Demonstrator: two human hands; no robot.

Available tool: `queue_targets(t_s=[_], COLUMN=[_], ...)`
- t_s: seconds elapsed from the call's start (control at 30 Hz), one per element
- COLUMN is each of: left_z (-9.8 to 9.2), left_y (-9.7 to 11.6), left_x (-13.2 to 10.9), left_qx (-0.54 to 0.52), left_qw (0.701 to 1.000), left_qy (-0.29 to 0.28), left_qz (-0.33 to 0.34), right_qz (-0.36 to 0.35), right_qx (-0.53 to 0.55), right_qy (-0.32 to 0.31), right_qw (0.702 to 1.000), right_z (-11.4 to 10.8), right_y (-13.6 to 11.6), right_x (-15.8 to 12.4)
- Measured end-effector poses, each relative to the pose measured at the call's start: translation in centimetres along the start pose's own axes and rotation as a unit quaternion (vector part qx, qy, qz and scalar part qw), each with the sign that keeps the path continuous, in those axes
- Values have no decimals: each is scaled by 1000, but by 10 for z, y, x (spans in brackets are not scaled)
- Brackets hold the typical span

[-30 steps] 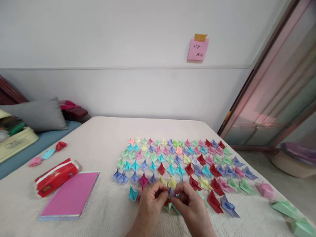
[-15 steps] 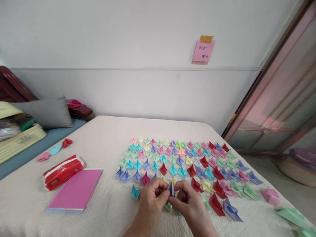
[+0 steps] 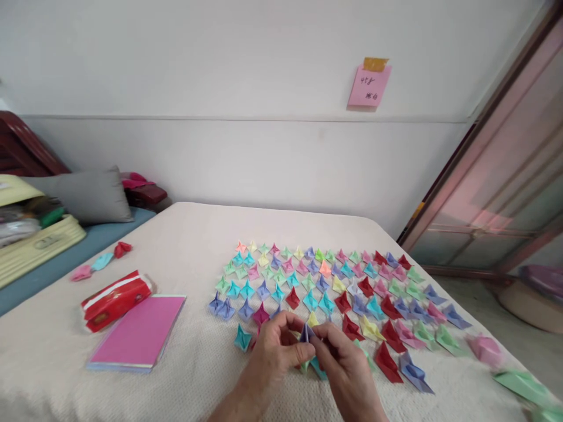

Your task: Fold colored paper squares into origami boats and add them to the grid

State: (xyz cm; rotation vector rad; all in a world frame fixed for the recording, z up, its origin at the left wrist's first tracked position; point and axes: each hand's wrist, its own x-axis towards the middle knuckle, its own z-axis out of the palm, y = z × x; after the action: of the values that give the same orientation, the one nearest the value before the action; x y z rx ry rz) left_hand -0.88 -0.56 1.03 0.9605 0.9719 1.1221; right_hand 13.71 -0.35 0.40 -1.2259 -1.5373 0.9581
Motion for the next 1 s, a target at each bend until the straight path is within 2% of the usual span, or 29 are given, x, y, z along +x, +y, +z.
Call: queue_targets(t_s=[0.1, 0.23, 0.4, 0.53, 0.67, 0.77, 1.0], left_z=[2, 1, 2, 3, 1, -1, -2], left_y=[-1, -4, -4, -4, -7, -8, -9], left_x=[0, 1, -2, -1, 1, 2, 4], left_qx=[-9, 9, 4, -32, -122, -133, -173], left_qw=[1000, 1000, 1000, 999, 990, 988, 981], left_qy=[-14, 5, 0, 0, -20, -27, -20], left_qz=[-5, -12, -24, -43, -67, -70, -81], right_qz=[-5, -15, -18, -15, 48, 97, 130], right_qx=[-29, -59, -60, -35, 47, 101, 151], right_qy=[12, 20, 42, 27, 33, 19, -4], right_qw=[999, 998, 997, 999, 997, 990, 980], right_z=[4, 5, 7, 7, 5, 3, 2], right_y=[6, 9, 11, 11, 7, 1, -1], right_x=[-4, -6, -7, -7, -3, 1, 4])
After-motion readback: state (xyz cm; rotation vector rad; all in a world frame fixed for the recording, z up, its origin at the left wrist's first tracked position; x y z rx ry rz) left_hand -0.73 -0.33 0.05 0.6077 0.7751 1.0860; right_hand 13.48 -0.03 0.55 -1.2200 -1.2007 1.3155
